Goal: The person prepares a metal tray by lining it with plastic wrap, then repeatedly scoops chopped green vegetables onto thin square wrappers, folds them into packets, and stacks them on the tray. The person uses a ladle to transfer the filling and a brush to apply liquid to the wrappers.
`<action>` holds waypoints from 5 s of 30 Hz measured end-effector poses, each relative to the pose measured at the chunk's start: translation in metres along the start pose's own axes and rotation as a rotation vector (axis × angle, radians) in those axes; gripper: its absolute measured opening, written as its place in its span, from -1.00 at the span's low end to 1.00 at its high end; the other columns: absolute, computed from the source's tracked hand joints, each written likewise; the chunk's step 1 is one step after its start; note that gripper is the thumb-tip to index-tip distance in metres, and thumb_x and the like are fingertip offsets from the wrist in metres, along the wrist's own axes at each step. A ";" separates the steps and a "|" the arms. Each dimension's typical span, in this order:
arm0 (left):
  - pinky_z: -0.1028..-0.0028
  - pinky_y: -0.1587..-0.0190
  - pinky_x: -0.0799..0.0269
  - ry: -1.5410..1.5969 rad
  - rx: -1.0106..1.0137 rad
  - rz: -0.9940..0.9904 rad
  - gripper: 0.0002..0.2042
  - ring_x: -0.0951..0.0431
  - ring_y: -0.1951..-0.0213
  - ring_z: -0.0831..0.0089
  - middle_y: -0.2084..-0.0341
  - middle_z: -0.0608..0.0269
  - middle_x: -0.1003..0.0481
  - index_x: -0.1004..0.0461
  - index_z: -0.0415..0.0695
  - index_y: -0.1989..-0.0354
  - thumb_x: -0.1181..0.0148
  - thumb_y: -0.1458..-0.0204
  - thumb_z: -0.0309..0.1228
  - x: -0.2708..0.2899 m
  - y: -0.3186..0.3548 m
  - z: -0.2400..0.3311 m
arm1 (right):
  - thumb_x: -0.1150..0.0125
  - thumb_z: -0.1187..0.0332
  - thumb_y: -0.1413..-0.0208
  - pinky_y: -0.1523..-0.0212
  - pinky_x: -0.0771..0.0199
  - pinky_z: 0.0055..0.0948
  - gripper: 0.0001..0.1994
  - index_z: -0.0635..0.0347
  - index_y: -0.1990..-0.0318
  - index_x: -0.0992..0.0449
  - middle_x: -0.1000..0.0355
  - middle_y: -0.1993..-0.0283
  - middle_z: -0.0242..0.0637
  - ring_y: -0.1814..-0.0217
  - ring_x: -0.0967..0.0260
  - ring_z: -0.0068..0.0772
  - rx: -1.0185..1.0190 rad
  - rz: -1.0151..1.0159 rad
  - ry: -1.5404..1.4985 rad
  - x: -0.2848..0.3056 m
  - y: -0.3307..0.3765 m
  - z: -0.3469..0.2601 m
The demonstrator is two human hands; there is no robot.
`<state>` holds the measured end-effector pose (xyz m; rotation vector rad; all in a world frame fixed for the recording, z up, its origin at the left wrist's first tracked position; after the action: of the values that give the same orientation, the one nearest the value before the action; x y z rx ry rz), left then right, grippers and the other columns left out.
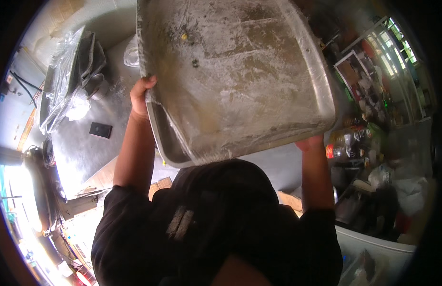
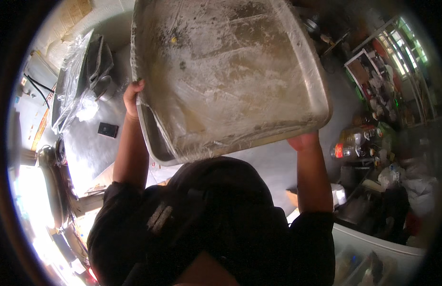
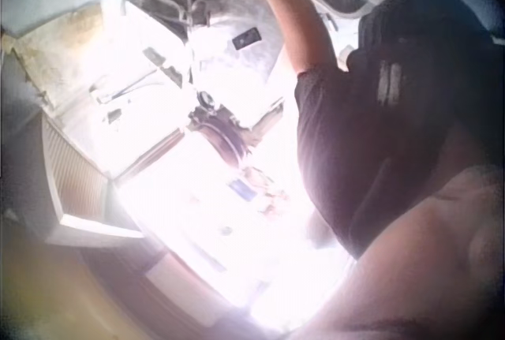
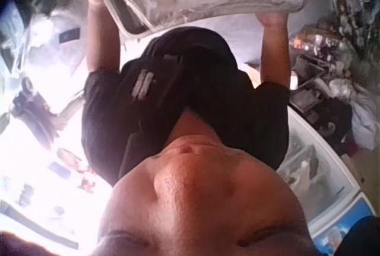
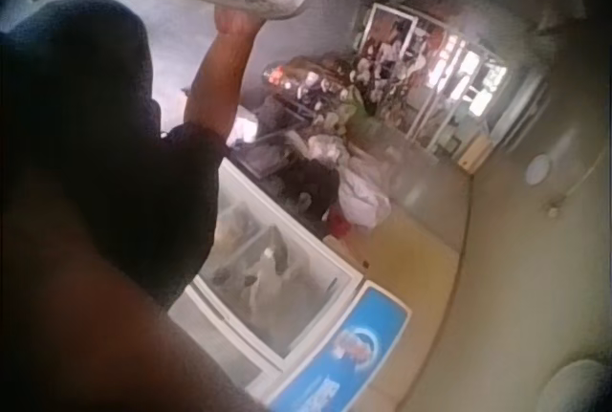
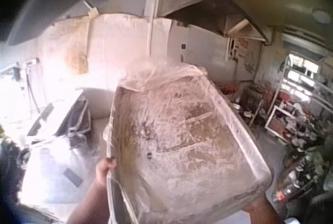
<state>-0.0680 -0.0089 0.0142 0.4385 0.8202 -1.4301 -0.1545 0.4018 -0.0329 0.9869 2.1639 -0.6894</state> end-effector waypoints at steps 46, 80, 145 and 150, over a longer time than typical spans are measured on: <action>0.19 -0.18 -0.43 -0.164 0.503 -0.643 -0.24 -0.53 -0.10 0.07 -0.11 -0.05 -0.52 -0.28 -0.39 -0.33 -0.26 0.18 -0.45 -0.319 -0.257 -0.473 | -0.35 0.19 -0.15 -0.23 -0.46 0.06 -0.15 0.06 -0.54 -0.03 -0.19 -0.46 0.16 -0.38 -0.30 0.23 0.266 1.472 2.269 0.228 0.098 -0.606; 0.16 -0.03 -0.57 -0.027 0.679 -0.556 -0.30 -0.61 0.02 0.10 0.02 0.01 -0.56 -0.31 -0.29 -0.29 -0.23 0.13 -0.34 -0.458 -0.641 -0.854 | -0.09 0.12 -0.31 0.05 -0.57 -0.31 -0.56 0.19 -0.22 -0.44 -0.50 -0.06 -0.22 -0.01 -0.48 -0.31 0.966 1.341 0.906 0.586 0.388 -0.886; 0.10 -0.15 -0.39 -0.560 0.192 0.272 -0.29 -0.47 -0.12 0.03 -0.12 -0.05 -0.46 -0.34 -0.29 -0.29 -0.12 0.02 -0.08 -0.728 -1.175 -1.332 | -0.19 0.31 -0.27 0.16 -0.54 -0.34 -0.69 0.15 -0.12 -0.49 -0.49 0.16 -0.39 0.25 -0.44 -0.42 -0.131 0.399 0.189 1.479 -0.224 -1.320; 0.11 -0.14 -0.40 -0.510 0.171 0.314 -0.31 -0.48 -0.09 0.03 -0.07 -0.05 -0.49 -0.36 -0.31 -0.26 -0.12 0.01 -0.08 -0.693 -1.215 -1.341 | -0.17 0.31 -0.31 0.14 -0.53 -0.32 -0.71 0.18 -0.11 -0.51 -0.52 0.18 -0.32 0.18 -0.47 -0.38 -0.224 0.339 -0.065 1.496 -0.276 -1.316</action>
<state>-1.5172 1.2693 -0.1293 0.2943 0.2073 -1.2417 -1.5751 1.8127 -0.2315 1.1536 1.9038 -0.3064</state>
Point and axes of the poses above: each hand's wrist, its own y-axis away from the middle knuckle, its own x-axis out of the back of the hand, z = x × y, the point moved 7 cm from there along -y, towards the middle knuckle
